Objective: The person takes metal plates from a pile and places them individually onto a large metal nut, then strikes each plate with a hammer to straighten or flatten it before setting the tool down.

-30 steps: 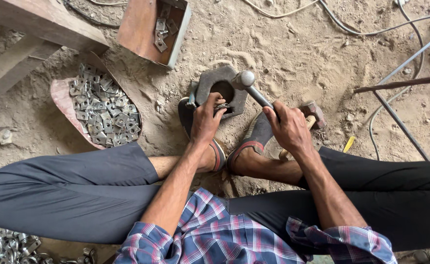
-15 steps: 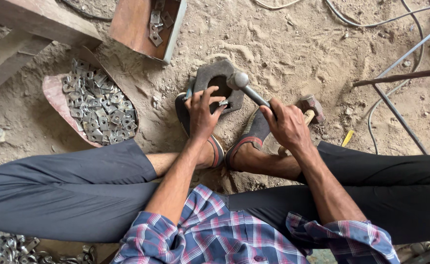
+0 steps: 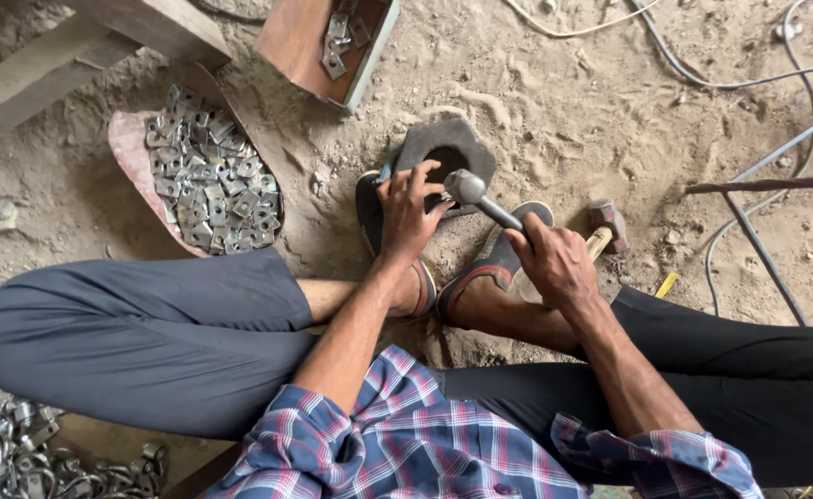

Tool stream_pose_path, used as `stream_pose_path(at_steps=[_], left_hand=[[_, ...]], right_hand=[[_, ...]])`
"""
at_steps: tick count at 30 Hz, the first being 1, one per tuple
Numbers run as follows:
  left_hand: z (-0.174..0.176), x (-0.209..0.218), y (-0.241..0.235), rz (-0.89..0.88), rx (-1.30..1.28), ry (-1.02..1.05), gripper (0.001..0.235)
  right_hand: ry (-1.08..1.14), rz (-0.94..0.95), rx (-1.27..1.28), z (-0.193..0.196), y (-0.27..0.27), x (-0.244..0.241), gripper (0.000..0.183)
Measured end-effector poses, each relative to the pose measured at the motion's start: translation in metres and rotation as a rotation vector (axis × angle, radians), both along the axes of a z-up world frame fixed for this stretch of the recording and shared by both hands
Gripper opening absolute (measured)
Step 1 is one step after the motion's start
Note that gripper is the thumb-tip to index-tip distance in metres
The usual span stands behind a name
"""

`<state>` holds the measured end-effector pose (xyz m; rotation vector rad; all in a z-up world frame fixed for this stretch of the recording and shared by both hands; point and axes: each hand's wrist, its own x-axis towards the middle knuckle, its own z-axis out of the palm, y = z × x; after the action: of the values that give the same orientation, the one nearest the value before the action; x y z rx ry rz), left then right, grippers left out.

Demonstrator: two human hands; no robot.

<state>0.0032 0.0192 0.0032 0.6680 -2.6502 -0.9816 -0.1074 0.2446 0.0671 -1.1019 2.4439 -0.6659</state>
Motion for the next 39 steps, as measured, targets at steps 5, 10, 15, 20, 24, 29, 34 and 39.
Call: stream_pose_path(at_steps=[5, 10, 15, 20, 24, 29, 34, 39], left_hand=[[-0.003, 0.000, 0.002, -0.013, -0.044, 0.036, 0.069], [-0.002, 0.003, 0.001, -0.002, -0.008, 0.042, 0.073], [0.006, -0.002, 0.001, -0.006, 0.003, 0.061, 0.076], [0.003, 0.002, -0.001, 0.000, -0.005, 0.066, 0.077], [0.002, -0.002, -0.001, -0.005, -0.026, 0.076, 0.078], [-0.003, 0.001, -0.003, 0.012, 0.013, 0.047, 0.080], [-0.013, -0.003, -0.001, 0.015, 0.013, 0.043, 0.076], [-0.013, -0.002, 0.002, 0.055, -0.065, 0.021, 0.057]], right_hand=[[0.000, 0.004, 0.103, -0.002, 0.003, 0.002, 0.038], [0.137, 0.013, -0.072, -0.015, 0.005, 0.004, 0.039], [0.037, 0.003, 0.141, -0.016, 0.013, 0.001, 0.037], [0.036, -0.021, -0.010, -0.014, 0.009, 0.003, 0.037], [0.127, 0.025, 0.053, -0.009, 0.006, -0.001, 0.038], [0.091, -0.006, 0.065, -0.006, 0.002, -0.004, 0.039], [0.082, 0.044, 0.137, -0.010, 0.007, -0.004, 0.040], [0.036, -0.014, 0.017, -0.008, 0.010, -0.003, 0.033]])
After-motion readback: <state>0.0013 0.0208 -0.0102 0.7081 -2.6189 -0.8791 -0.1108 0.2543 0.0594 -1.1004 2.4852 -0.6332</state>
